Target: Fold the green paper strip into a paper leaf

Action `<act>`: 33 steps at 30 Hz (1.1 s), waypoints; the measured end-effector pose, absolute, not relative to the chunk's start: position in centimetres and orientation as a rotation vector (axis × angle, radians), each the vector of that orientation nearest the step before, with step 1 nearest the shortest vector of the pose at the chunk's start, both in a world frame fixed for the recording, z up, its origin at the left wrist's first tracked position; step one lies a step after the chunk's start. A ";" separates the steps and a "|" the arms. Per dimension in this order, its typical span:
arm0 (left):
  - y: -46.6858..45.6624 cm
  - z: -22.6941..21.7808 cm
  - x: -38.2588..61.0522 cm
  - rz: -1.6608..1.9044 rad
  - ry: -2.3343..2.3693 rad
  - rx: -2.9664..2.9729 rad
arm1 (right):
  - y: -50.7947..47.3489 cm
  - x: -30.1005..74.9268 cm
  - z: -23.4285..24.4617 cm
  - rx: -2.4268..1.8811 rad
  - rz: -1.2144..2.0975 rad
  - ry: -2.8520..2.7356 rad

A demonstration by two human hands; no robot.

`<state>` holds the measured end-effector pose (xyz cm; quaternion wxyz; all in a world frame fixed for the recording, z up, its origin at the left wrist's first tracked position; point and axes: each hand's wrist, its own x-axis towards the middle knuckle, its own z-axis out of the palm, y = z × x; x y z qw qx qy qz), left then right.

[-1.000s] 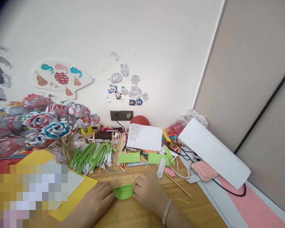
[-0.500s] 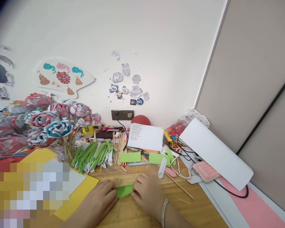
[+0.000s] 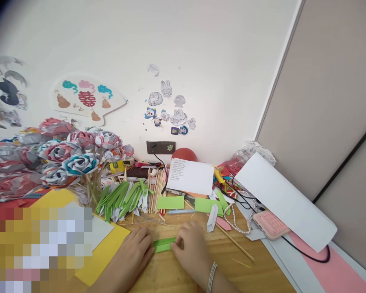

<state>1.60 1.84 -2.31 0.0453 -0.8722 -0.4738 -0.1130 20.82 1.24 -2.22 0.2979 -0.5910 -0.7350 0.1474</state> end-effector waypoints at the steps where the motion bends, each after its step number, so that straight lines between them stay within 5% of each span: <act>1: 1.8 -2.3 1.7 -0.322 -1.460 -2.655 | 1.3 20.8 -2.3 -1.578 0.384 -1.949; 8: 1.6 -2.3 1.6 -0.257 -1.425 -2.599 | 1.1 20.6 -2.7 -1.592 0.366 -1.943; 16: 1.4 -2.7 1.1 -0.690 -0.899 -2.595 | 1.1 20.8 -2.7 -1.581 0.391 -1.934; 33: 1.1 -3.6 -0.2 -0.368 -0.876 -2.640 | 0.6 20.5 -3.1 -1.632 0.320 -1.977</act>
